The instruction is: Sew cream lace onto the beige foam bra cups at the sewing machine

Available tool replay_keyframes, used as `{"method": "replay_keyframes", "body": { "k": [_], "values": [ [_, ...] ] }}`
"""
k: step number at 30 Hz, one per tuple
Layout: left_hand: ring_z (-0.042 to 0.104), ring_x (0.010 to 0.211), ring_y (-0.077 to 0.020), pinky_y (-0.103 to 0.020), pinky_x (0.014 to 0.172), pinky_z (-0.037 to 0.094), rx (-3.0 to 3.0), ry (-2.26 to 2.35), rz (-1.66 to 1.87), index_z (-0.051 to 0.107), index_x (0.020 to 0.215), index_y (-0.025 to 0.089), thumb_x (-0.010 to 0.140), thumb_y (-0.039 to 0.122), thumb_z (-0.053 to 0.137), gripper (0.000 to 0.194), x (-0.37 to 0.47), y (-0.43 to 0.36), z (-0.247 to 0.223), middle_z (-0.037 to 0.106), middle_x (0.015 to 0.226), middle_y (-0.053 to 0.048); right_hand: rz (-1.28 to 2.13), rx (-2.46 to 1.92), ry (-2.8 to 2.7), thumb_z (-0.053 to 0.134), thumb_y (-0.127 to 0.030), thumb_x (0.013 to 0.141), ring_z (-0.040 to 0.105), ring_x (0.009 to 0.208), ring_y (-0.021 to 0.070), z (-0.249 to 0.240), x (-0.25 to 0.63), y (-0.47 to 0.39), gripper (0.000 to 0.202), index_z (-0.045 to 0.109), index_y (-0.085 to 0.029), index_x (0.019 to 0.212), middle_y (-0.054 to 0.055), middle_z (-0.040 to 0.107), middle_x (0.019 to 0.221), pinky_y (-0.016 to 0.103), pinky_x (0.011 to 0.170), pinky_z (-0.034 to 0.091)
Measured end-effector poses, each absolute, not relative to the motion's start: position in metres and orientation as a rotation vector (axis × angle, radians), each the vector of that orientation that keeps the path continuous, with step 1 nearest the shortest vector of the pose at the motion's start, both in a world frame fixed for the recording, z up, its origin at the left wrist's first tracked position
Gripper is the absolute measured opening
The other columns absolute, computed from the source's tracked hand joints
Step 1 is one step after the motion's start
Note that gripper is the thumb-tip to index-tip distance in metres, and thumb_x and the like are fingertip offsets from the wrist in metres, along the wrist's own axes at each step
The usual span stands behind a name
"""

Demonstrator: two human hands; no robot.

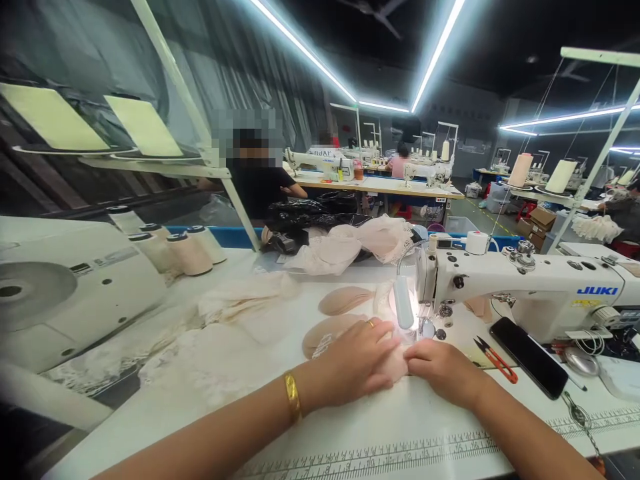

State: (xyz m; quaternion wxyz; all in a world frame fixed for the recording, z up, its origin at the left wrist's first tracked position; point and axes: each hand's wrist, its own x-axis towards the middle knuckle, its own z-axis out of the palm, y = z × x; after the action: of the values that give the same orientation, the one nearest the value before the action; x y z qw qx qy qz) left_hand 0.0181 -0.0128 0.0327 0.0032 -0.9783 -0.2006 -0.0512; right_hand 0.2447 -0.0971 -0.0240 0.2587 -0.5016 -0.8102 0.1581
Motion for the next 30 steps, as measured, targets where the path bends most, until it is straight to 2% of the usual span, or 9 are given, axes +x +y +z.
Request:
{"method": "replay_keyframes", "body": {
  "k": [2,4,7,9,15,23,30],
  "values": [
    [0.061,0.093,-0.0299,-0.043,0.082,0.049,-3.077,-0.582,-0.229,0.064,0.111,0.018,0.081,0.048,0.083,0.046,0.020,-0.008,0.032,0.065,0.112,-0.010,0.201,-1.183,-2.300,0.039,-0.009,0.099,0.068,0.107,0.0226,-0.032,0.250,-0.092,0.035,0.071,-0.022,0.106,0.008,0.074,0.119,0.036,0.089,0.056],
    [0.061,0.095,-0.0281,-0.041,0.085,0.049,-3.088,-0.430,-0.317,0.063,0.114,0.018,0.083,0.039,0.081,0.042,0.021,-0.007,0.025,0.066,0.114,-0.009,0.072,-1.092,-2.330,0.037,-0.003,0.097,0.068,0.105,0.0210,-0.035,0.252,-0.089,0.039,0.071,-0.021,0.106,0.009,0.074,0.118,0.035,0.088,0.057],
    [0.061,0.090,-0.0238,-0.036,0.080,0.050,-3.108,-0.252,-0.365,0.064,0.095,0.017,0.089,0.023,0.073,0.013,0.022,-0.009,0.010,0.068,0.102,-0.007,-0.003,-1.076,-2.333,0.040,-0.001,0.097,0.066,0.105,0.0204,-0.031,0.253,-0.090,0.038,0.069,-0.022,0.107,0.007,0.074,0.117,0.035,0.088,0.057],
    [0.059,0.084,-0.0222,-0.035,0.075,0.050,-3.104,-0.278,-0.416,0.062,0.083,0.016,0.092,0.022,0.069,0.013,0.022,-0.011,0.000,0.067,0.094,-0.006,-0.047,-1.093,-2.325,0.043,-0.002,0.097,0.063,0.106,0.0221,-0.024,0.254,-0.095,0.035,0.069,-0.023,0.109,0.007,0.073,0.118,0.038,0.089,0.056],
    [0.059,0.085,-0.0219,-0.035,0.077,0.052,-3.101,-0.213,-0.567,0.061,0.079,0.015,0.097,0.021,0.062,0.018,0.021,-0.011,-0.012,0.065,0.092,-0.007,0.065,-1.177,-2.354,0.051,-0.007,0.098,0.055,0.089,0.0197,-0.014,0.261,-0.108,0.034,0.070,-0.027,0.117,0.005,0.067,0.097,0.032,0.074,0.049],
    [0.053,0.078,-0.0213,-0.033,0.067,0.047,-3.121,-0.221,-0.586,0.062,0.090,0.017,0.099,0.018,0.056,0.011,0.023,-0.012,-0.006,0.061,0.089,-0.006,0.151,-1.124,-2.336,0.050,-0.004,0.096,0.053,0.086,0.0181,-0.013,0.263,-0.110,0.036,0.070,-0.026,0.115,0.004,0.065,0.098,0.030,0.072,0.045],
    [0.049,0.074,-0.0203,-0.031,0.066,0.044,-3.084,-0.193,-0.623,0.063,0.092,0.017,0.099,0.016,0.053,0.012,0.024,-0.012,-0.009,0.059,0.086,-0.005,0.160,-1.104,-2.337,0.050,-0.002,0.093,0.053,0.085,0.0178,-0.009,0.262,-0.112,0.036,0.070,-0.025,0.113,0.004,0.064,0.096,0.030,0.072,0.044]
  ]
}}
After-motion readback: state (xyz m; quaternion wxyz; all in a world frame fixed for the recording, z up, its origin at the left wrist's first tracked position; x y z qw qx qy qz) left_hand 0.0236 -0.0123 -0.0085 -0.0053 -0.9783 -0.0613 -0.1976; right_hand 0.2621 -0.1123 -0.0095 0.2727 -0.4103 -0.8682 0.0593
